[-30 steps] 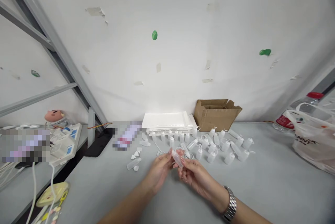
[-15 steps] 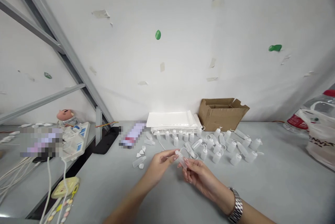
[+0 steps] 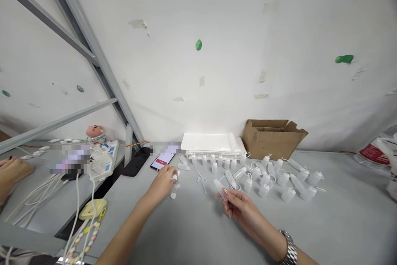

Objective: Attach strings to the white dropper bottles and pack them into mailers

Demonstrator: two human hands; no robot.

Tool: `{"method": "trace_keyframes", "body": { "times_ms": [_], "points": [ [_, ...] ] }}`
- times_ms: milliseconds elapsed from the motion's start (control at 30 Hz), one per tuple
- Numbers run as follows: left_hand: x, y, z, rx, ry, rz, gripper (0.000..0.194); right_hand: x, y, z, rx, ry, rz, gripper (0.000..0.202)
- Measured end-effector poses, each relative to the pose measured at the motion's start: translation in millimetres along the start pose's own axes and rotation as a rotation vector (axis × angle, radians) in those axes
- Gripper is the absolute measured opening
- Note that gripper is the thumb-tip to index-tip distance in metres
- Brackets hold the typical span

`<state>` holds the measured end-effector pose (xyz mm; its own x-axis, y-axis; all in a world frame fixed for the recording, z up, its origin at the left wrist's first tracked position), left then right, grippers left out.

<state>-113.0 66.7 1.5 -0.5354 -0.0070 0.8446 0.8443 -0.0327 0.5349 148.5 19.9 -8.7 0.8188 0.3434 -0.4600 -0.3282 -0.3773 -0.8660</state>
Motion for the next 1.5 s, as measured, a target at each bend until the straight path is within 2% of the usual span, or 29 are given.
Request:
{"method": "trace_keyframes", "body": {
  "times_ms": [333,600,700,767,867,933,1000,1100,1167,1233,1367,1500],
  "points": [
    [-13.3,4,12,-0.076,-0.074,-0.018,0.009,0,0,-1,0.012,0.037,-0.033,0.037],
    [-11.5,11,15,-0.102,-0.068,-0.003,0.009,-1,-1,-1,0.022,0.054,-0.022,0.038],
    [-6.1,19,16,-0.112,-0.039,-0.011,0.015,-1,-3,-2,0.029,0.07,-0.025,0.037],
    [-3.4,31,15,-0.139,-0.018,-0.11,0.023,-1,-3,-2,0.031,0.074,-0.023,0.038],
    [-9.8,57,10,-0.171,-0.086,-0.516,0.028,-1,-1,0,0.036,0.069,-0.023,0.039],
    [-23.1,73,4,-0.098,-0.202,-0.862,0.029,0,2,2,0.043,0.065,-0.032,0.039],
    [-39.0,85,-2,0.004,-0.265,-1.169,0.03,0,4,3,0.049,0.06,-0.051,0.038],
    [-58.1,95,-11,0.062,-0.358,-1.433,0.029,1,6,4,0.068,0.056,-0.087,0.037],
    [-63.8,98,-16,0.05,-0.416,-1.481,0.028,2,7,5,0.079,0.062,-0.108,0.037],
    [-64.5,97,-19,0.037,-0.417,-1.479,0.026,2,6,6,0.086,0.071,-0.143,0.038],
    [-61.5,94,-20,0.05,-0.344,-1.409,0.024,2,6,6,0.105,0.118,-0.262,0.043],
    [-60.7,91,-21,0.095,-0.246,-1.28,0.023,2,7,1,0.175,0.229,-0.419,0.041]
  ]
}}
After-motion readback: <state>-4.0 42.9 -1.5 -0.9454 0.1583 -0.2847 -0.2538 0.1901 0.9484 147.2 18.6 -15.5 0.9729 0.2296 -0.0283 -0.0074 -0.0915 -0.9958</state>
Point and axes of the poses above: each hand's wrist, its own z-axis towards the middle knuckle, its own x-axis out of the back of the hand, y = z × x, the point moved 2 cm from there along z, towards the middle knuckle, and after that the axes turned 3 degrees about -y, right-handed, at the moved point
